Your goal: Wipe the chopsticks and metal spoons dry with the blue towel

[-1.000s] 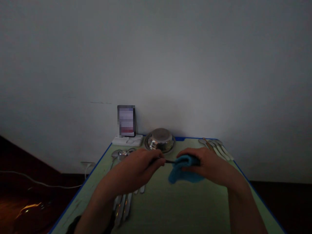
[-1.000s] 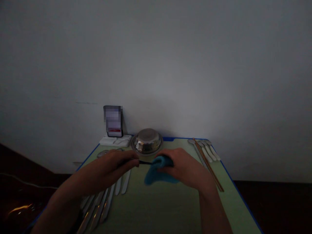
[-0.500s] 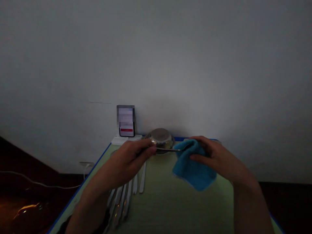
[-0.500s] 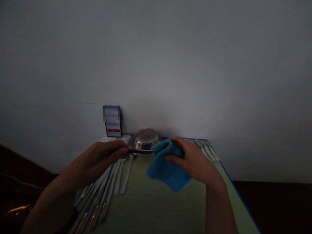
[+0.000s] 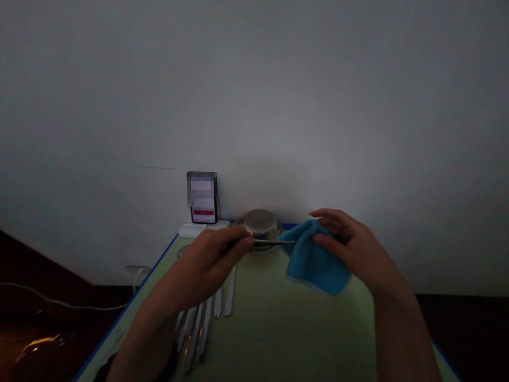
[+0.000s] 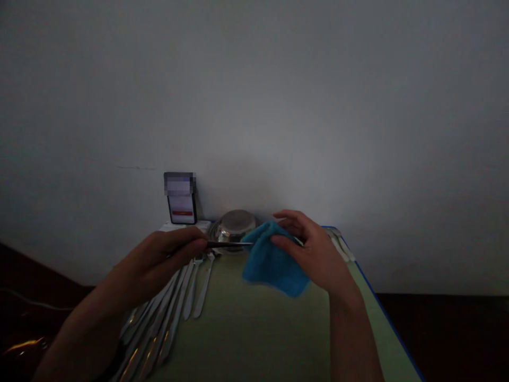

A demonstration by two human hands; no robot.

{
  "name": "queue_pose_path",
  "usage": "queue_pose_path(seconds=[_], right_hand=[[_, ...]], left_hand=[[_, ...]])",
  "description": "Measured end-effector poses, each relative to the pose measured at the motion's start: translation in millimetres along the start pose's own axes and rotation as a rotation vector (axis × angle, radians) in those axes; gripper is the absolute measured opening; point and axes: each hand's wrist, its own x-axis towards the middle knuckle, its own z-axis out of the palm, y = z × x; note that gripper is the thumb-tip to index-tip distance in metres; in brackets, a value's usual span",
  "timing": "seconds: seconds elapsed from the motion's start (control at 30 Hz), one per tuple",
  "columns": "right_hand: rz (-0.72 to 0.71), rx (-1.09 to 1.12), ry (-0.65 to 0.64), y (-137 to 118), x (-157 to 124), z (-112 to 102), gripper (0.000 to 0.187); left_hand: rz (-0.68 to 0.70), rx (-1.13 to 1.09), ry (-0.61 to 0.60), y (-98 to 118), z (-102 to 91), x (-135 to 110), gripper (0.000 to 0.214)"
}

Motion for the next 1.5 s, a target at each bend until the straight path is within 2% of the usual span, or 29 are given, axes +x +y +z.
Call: queue_pose_path(seconds=[0.07,0.2,0.43,0.5,0.6,0.67,0.73,0.9,1.03,1.23,1.33,1.5], right_hand=[[0.028,0.027,0.12,0.5,2.0,3.1,0.028],[-0.009,-0.104,0.223,-3.1,3.4,7.1,0.021],[-0.058,-0.189,0.21,-7.0,3.6,15.1,0.024],[-0.09,-0.216,0.156,-6.9,3.3,13.9,0.026],[-0.121,-0.288,-0.072,-5.6,1.5,8.1,0.027],[-0.114,-0.326,-0.169,-3.7,0.4,4.9,0.036],[-0.097,-0.365,-0.172,-2.0,0.0,3.8,0.045],[-0.071,-0.366,-0.107,-3.2,1.9,4.6,0.027],[-0.079,-0.333,-0.108,-5.0,2.6,4.2,0.023],[-0.035,-0.324,-0.22,-1.6,2.7,3.5,0.033],[-0.001,-0.365,-0.282,-2.3,2.9,1.0,0.025],[-0.007,-0.339,-0.266,-6.4,2.7,0.8,0.023]], left_hand=[[0.003,-0.003,0.024,-0.3,0.1,-0.1,0.028],[-0.006,0.0,0.031,1.3,0.7,-0.4,0.028],[-0.005,0.008,0.053,0.5,1.1,1.3,0.028],[-0.019,0.006,0.058,-0.9,0.5,1.7,0.029],[-0.033,-0.012,0.043,-3.3,0.8,2.0,0.03],[-0.03,-0.018,0.035,-4.8,2.1,2.5,0.031],[-0.018,-0.02,0.028,-5.4,3.7,3.3,0.03],[-0.002,-0.052,0.029,-3.0,4.5,4.5,0.029],[-0.007,-0.049,0.027,-1.3,3.5,3.3,0.029],[0.011,0.005,0.017,0.2,4.6,2.4,0.028],[0.036,0.019,0.013,0.7,6.0,2.7,0.029],[0.055,0.009,0.031,-0.9,6.6,3.4,0.028]])
